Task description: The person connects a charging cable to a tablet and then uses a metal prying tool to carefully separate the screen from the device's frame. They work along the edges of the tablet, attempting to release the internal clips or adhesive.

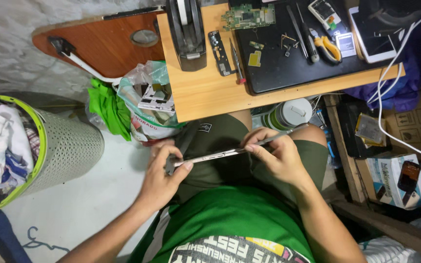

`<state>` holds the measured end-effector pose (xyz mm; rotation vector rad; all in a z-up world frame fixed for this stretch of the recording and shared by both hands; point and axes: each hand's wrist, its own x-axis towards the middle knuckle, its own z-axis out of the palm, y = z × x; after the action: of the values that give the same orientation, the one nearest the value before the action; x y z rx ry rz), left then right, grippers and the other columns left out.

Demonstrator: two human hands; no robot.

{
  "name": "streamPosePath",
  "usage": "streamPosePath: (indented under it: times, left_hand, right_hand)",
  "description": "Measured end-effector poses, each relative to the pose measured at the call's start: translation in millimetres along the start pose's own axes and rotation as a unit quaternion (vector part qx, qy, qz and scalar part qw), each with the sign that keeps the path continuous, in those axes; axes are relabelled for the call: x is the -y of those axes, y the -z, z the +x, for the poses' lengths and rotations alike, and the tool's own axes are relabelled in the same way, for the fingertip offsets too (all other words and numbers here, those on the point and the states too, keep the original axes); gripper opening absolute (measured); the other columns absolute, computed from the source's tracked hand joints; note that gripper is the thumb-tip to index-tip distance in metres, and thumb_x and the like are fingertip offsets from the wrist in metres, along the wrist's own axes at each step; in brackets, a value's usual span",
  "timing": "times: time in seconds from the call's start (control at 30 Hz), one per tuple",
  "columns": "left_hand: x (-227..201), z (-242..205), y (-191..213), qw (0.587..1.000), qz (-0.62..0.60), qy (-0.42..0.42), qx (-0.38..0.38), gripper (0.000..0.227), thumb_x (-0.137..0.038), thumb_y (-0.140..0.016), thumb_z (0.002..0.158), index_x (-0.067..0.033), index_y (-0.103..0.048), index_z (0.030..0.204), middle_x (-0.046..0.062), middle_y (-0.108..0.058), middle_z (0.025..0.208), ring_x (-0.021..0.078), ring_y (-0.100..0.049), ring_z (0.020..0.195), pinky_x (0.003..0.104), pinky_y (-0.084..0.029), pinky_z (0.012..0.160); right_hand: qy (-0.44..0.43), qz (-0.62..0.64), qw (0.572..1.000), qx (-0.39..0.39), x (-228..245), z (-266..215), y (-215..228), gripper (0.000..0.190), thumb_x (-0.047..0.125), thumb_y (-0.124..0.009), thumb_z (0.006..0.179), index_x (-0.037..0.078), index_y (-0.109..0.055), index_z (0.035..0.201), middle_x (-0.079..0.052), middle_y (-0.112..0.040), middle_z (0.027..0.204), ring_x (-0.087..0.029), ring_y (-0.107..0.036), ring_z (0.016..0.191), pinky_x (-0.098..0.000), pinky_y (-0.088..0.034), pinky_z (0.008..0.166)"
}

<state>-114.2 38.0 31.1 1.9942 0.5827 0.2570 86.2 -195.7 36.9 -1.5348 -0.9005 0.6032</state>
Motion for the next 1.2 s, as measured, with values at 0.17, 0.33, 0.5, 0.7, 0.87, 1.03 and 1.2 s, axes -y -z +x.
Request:
streamPosePath:
  times: [0.17,0.33,0.5,0.7,0.87,1.03,1.2]
  left_hand:
    - [-40.2,16.0,14.4,0.934,0.183,-0.307,-0.013,0.033,-0.024,-0.076,0.087,-0.0067,-0.066,0.113,0.01,-0.062,0.118,0.0308,-0.061,0.112,0.044,-0.045,0.103]
    - [-65.5,38.2,-13.4,0.86,0.312,-0.402,0.038,0.038,-0.023,-0.076,0.086,-0.0055,-0.065,0.118,0.01,-0.06,0.111,0.0315,-0.061,0.106,0.045,-0.046,0.103]
    - [-69.4,46.4,-28.0,0.854,0.294,-0.428,-0.019,0.041,-0.024,-0.077,0.084,-0.007,-0.064,0.119,0.009,-0.06,0.111,0.0254,-0.062,0.101,0.045,-0.046,0.098]
    - [-68.1,54.5,-41.8,0.885,0.253,-0.387,-0.052,0.03,-0.02,-0.078,0.088,-0.009,-0.061,0.11,0.005,-0.062,0.108,0.0242,-0.063,0.096,0.042,-0.045,0.092]
    - [-65.5,58.6,-45.3,0.903,0.246,-0.351,-0.031,0.026,-0.02,-0.076,0.089,-0.0087,-0.06,0.106,0.004,-0.063,0.104,0.025,-0.064,0.095,0.042,-0.045,0.089]
    - [-66.0,63.3,-46.5,0.911,0.227,-0.342,-0.018,0.023,-0.018,-0.074,0.089,-0.0103,-0.059,0.105,0.003,-0.064,0.103,0.0233,-0.065,0.096,0.041,-0.044,0.089]
    - [-69.6,63.9,-46.0,0.911,0.238,-0.338,-0.008,0.023,-0.019,-0.074,0.089,-0.0107,-0.059,0.105,0.004,-0.063,0.101,0.0242,-0.064,0.095,0.042,-0.043,0.089]
  right_hand:
    - [-0.033,-0.028,0.999,0.02,-1.3,13.0,-4.9,0.01,0.009,-0.067,0.098,-0.001,-0.067,0.098,-0.007,-0.072,0.095,-0.014,-0.068,0.089,-0.0275,-0.055,0.084]
    - [-0.057,-0.026,0.998,-0.023,-9.3,23.9,-6.7,0.011,0.01,-0.067,0.098,-0.001,-0.067,0.099,-0.005,-0.072,0.094,-0.012,-0.066,0.089,-0.0269,-0.054,0.083]
    - [-0.097,0.062,0.993,-0.028,-26.1,33.8,1.6,0.013,0.011,-0.066,0.101,-0.001,-0.066,0.104,-0.003,-0.072,0.096,-0.009,-0.064,0.09,-0.0254,-0.053,0.082]
    - [-0.132,0.116,0.984,0.028,-33.0,47.6,10.3,0.016,0.014,-0.066,0.1,-0.001,-0.066,0.106,-0.002,-0.072,0.096,-0.009,-0.064,0.089,-0.0255,-0.053,0.082]
    - [-0.115,0.082,0.988,0.063,-32.7,52.0,14.8,0.017,0.016,-0.065,0.102,0.0,-0.065,0.107,-0.003,-0.069,0.097,-0.008,-0.062,0.091,-0.0252,-0.052,0.083]
    - [-0.138,0.136,0.98,0.048,-40.0,59.2,11.3,0.018,0.017,-0.062,0.105,0.0,-0.066,0.105,-0.006,-0.073,0.099,-0.01,-0.066,0.092,-0.0259,-0.055,0.085]
    - [-0.138,0.225,0.963,-0.056,-46.6,42.7,-2.4,0.017,0.014,-0.066,0.101,-0.003,-0.066,0.103,-0.008,-0.073,0.098,-0.013,-0.068,0.091,-0.0286,-0.056,0.085]
